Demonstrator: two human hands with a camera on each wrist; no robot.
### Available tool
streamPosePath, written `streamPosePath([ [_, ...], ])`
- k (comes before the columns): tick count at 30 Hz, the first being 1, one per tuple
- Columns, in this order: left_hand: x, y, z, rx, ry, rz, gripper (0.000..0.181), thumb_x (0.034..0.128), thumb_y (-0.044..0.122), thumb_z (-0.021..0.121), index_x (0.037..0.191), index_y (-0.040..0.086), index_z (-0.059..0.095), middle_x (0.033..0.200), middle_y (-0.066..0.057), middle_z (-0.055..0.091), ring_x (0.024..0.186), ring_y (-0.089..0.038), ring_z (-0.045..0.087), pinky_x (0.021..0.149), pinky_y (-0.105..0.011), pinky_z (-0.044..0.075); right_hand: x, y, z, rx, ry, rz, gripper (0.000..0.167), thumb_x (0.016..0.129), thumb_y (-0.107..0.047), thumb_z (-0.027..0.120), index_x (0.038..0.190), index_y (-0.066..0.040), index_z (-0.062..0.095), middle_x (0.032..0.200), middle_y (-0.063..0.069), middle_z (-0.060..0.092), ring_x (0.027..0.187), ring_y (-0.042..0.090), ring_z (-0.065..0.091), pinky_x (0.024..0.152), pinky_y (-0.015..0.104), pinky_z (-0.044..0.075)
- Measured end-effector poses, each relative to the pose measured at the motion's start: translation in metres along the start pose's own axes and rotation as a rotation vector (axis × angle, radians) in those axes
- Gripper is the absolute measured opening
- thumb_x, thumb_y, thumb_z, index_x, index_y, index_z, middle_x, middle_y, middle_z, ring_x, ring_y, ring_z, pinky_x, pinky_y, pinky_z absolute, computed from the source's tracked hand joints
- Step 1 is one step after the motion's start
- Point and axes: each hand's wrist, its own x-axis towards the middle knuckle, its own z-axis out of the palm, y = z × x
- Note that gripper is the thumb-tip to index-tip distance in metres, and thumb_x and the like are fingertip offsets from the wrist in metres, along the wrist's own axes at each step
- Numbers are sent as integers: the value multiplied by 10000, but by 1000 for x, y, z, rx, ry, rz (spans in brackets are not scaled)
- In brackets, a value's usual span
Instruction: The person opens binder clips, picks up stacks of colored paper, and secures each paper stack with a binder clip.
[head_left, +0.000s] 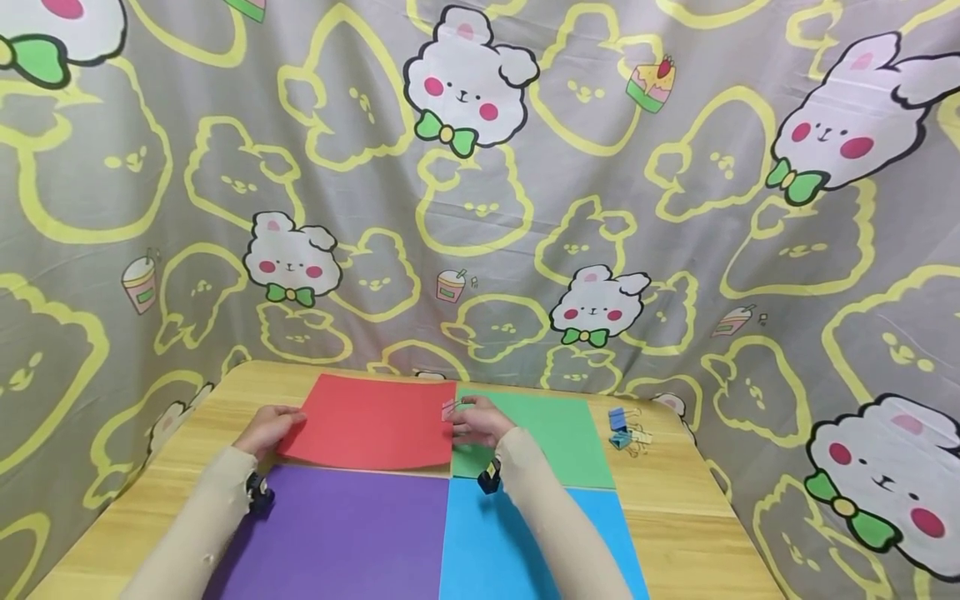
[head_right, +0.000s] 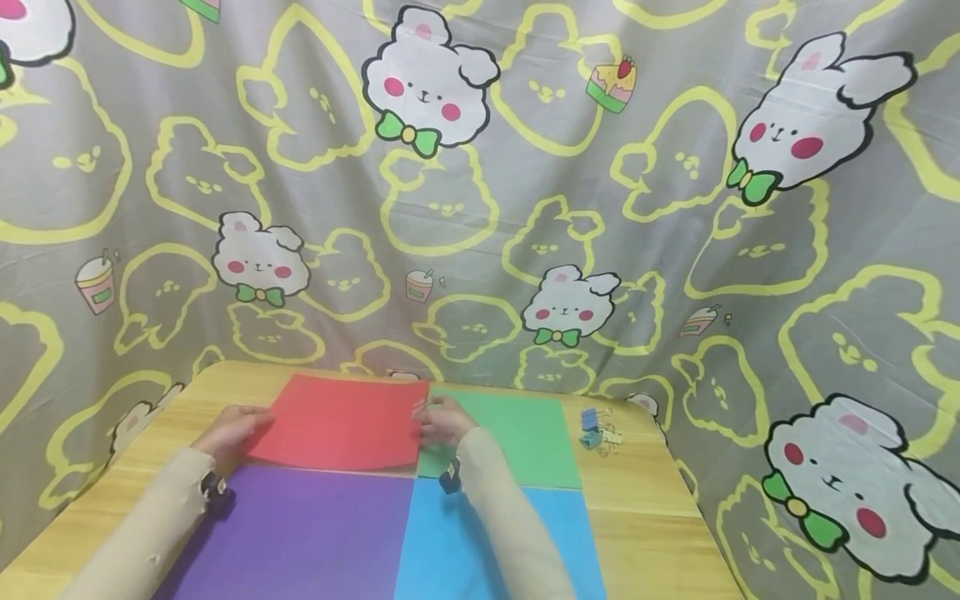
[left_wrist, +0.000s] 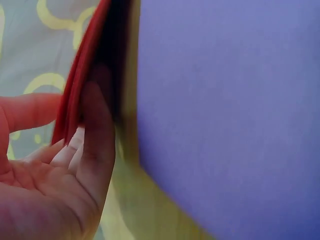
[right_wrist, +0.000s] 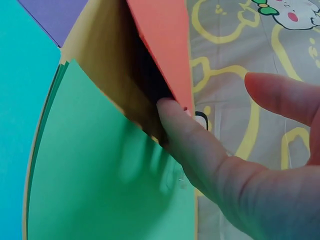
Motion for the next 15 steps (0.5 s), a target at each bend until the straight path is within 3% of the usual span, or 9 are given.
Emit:
streamPosePath([
  [4,-7,3,-7,-5,-57,6,566,1060,182,522,1407,-249,406,1222,-341,611,937,-153,628,756,-243,570,-3,-1,1,5,-20,5,792,1023,-21,583,1623,30,70,1509,350,470,1373,495,529,1064,569,530],
  [12,-14,8,-19,45,-153,26,622,1083,209,489,1475,-232,295,1337,-421,546,1056,-265,666,766,-279,591,-12,-3,1,31,-69,9,828,1022,-12,571,1637,-6,17,1565,367,369,1419,539,450,1077,612,505],
  [15,-18,10,-22,59,-168,22,648,1084,246,496,1500,-199,275,1382,-424,511,1132,-346,649,825,-341,599,-14,-4,-2,36,-88,8,850,1024,-18,567,1644,-23,-15,1592,371,313,1431,549,427,1090,632,485],
])
